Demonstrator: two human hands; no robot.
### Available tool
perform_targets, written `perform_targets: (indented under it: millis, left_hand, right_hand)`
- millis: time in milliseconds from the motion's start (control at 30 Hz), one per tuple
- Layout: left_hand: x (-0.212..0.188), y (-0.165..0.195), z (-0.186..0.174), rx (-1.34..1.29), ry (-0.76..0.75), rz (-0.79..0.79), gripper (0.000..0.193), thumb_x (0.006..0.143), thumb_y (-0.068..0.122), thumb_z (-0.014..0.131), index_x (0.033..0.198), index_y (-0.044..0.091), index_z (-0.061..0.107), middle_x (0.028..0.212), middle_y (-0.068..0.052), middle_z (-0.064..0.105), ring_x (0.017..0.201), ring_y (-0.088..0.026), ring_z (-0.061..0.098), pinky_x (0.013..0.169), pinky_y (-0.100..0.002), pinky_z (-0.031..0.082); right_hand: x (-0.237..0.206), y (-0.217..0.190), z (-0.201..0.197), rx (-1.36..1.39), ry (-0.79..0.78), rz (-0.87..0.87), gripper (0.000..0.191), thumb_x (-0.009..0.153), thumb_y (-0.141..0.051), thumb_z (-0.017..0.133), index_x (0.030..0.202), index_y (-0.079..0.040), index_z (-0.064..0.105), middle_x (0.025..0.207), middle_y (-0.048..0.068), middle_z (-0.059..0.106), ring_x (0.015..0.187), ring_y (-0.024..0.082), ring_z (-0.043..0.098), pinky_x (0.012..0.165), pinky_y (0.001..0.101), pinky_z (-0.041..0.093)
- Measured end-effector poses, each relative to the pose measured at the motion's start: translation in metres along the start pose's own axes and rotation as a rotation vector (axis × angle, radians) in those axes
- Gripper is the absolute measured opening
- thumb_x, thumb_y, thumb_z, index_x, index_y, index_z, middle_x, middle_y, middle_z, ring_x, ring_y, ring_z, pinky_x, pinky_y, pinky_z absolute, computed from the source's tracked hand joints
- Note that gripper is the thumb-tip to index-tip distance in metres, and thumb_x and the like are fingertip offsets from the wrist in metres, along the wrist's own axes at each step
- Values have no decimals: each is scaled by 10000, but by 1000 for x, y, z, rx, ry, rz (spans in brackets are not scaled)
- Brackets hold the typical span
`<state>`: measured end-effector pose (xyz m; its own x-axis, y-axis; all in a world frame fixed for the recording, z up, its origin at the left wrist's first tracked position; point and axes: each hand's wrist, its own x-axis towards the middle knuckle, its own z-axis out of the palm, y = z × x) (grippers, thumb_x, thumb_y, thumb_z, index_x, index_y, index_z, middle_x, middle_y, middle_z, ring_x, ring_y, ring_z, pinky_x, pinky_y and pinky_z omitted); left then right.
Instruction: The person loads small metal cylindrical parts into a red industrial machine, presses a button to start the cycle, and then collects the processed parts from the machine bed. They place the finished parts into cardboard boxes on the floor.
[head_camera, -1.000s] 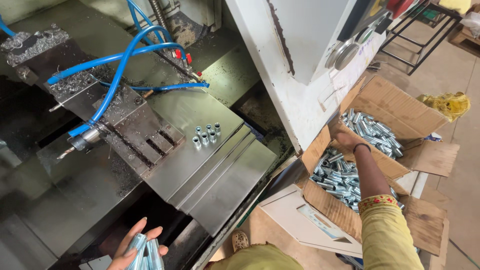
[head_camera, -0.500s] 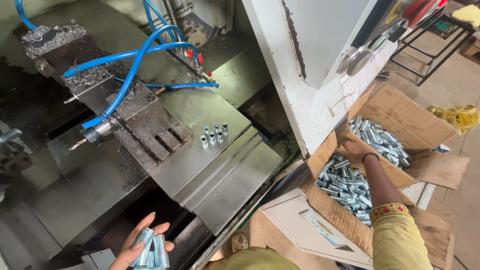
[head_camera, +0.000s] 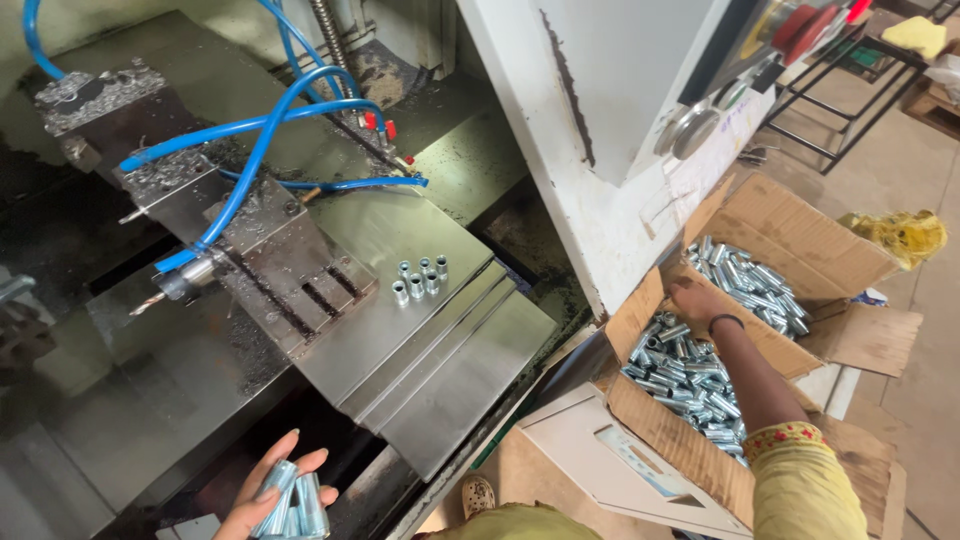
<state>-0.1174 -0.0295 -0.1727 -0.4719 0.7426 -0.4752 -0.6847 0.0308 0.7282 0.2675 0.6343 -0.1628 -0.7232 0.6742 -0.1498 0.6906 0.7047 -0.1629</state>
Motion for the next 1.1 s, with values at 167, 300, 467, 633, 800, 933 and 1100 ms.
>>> perform_targets:
  millis: [167, 300, 467, 633, 800, 933, 1100]
  left_hand:
    - [-41, 33, 78, -156, 60, 2, 798, 795, 302, 549, 1567, 197, 377, 1414, -182, 560, 1002, -327, 686, 514, -514, 629]
    - [-68, 60, 141, -202, 68, 114, 707, 813, 310, 549, 1497, 142, 488, 1331, -176, 647, 986, -314, 691, 468, -447, 598]
    - [-91, 81, 169, -212, 34, 103, 625, 881, 376, 511, 1476, 187, 539, 1311, -87, 685, 978, -230, 676, 504, -367, 587]
    - [-86, 79, 171, -301, 12, 127, 600, 948, 486, 484, 1450, 167, 569, 1190, -64, 714, 875, -197, 689, 495, -369, 585]
    - [-80, 80, 167, -409, 33, 178, 679, 1049, 668, 450, 1268, 38, 572, 957, -160, 663, 761, -245, 676, 457, -401, 605]
    - [-83, 93, 170, -391, 115, 178, 618, 966, 601, 389, 1398, 224, 618, 1060, -67, 690, 841, -163, 687, 466, -344, 594]
    - [-89, 111, 171, -357, 256, 323, 491, 996, 298, 422, 1476, 211, 479, 1163, -69, 715, 921, -186, 704, 460, -341, 587]
  right_hand:
    - [-13, -34, -35, -126, 125, 291, 490, 1001, -457, 508, 1028, -45, 772, 1047, 232, 721, 1018, 422, 683, 925, 488, 527]
    - [-74, -128, -85, 95, 842, 74, 367, 1100, -334, 642, 929, -23, 737, 714, 202, 652, 623, 384, 618, 633, 467, 468]
    - [-125, -315, -113, 639, 965, -685, 136, 964, -103, 594, 897, -2, 654, 886, 129, 669, 875, 300, 635, 800, 371, 514]
    - [-131, -480, -127, 591, 156, -1277, 492, 830, -132, 766, 1286, 26, 667, 1433, 145, 593, 1362, 379, 492, 1104, 470, 409]
    - [-119, -533, -118, 488, 88, -1403, 431, 807, -174, 814, 1214, -90, 701, 1283, 91, 616, 1280, 329, 530, 1018, 423, 449]
    - [-81, -534, -104, 857, 167, -1239, 325, 873, -108, 777, 1184, -75, 688, 1155, 25, 633, 1111, 172, 597, 945, 332, 484]
    - [-23, -585, -68, 989, 133, -936, 133, 937, 6, 707, 1065, -21, 683, 1154, 58, 699, 892, 116, 644, 752, 286, 526]
